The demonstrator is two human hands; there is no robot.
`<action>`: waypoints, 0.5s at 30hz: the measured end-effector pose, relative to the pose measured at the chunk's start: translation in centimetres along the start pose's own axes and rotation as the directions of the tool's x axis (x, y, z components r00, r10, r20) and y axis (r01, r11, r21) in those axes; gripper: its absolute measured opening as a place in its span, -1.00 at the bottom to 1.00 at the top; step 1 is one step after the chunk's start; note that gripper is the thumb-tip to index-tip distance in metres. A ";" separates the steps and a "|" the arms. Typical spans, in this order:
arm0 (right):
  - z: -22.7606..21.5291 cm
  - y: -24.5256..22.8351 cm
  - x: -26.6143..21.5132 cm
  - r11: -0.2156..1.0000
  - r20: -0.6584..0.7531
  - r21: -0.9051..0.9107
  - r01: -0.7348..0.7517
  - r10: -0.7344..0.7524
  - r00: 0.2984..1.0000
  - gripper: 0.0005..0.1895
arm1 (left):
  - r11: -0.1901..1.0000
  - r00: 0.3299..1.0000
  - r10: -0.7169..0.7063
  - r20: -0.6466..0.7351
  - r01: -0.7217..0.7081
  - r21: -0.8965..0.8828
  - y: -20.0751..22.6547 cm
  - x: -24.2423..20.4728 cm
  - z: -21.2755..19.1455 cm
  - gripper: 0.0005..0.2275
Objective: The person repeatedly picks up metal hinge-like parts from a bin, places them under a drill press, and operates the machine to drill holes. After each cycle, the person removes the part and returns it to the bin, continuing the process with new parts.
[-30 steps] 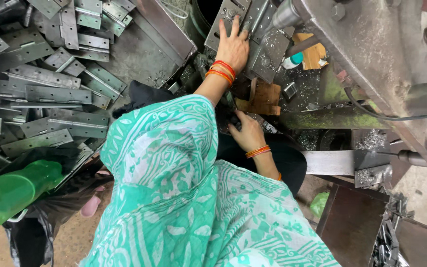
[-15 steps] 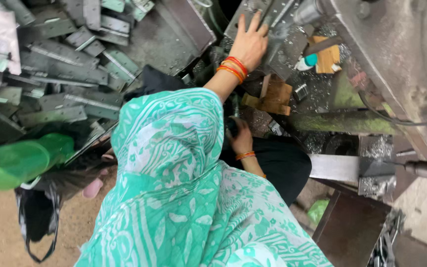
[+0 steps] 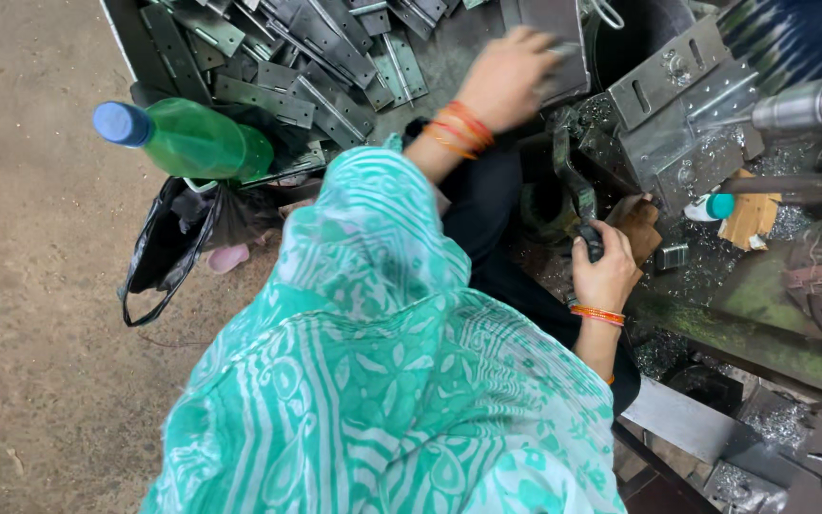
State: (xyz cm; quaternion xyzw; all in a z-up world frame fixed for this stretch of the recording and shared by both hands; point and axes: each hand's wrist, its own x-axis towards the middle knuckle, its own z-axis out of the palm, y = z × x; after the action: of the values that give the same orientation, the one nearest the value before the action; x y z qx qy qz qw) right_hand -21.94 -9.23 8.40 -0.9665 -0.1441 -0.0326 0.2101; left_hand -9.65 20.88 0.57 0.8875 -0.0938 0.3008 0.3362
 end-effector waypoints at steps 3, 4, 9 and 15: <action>-0.1 0.0 -0.1 0.999 -0.001 -0.028 -0.018 0.018 1.000 -0.68 | 0.949 0.976 -0.131 0.173 0.073 0.307 -7.1 -5.2 -1.7 -0.77; -0.1 0.1 -0.1 0.999 0.000 -0.032 -0.008 0.008 1.000 -0.68 | 0.904 0.949 -0.188 0.253 0.066 0.423 -9.3 -6.9 -2.2 -0.81; -0.1 0.3 0.1 1.000 -0.002 -0.014 -0.002 0.002 1.000 -0.67 | 0.730 0.889 -0.333 0.314 0.032 0.682 -16.7 -13.1 -5.2 -0.81; -0.4 -0.4 0.5 0.998 0.030 -0.034 -0.046 0.047 0.998 -0.67 | 0.651 0.885 -0.387 0.257 0.065 0.756 -20.6 -15.2 -7.8 -0.77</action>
State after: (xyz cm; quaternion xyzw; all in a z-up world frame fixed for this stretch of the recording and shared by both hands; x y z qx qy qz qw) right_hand -21.61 -8.90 8.97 -0.9733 -0.1242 -0.0149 0.1923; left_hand -17.91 40.96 -14.99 0.9927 0.0818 0.0811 -0.0359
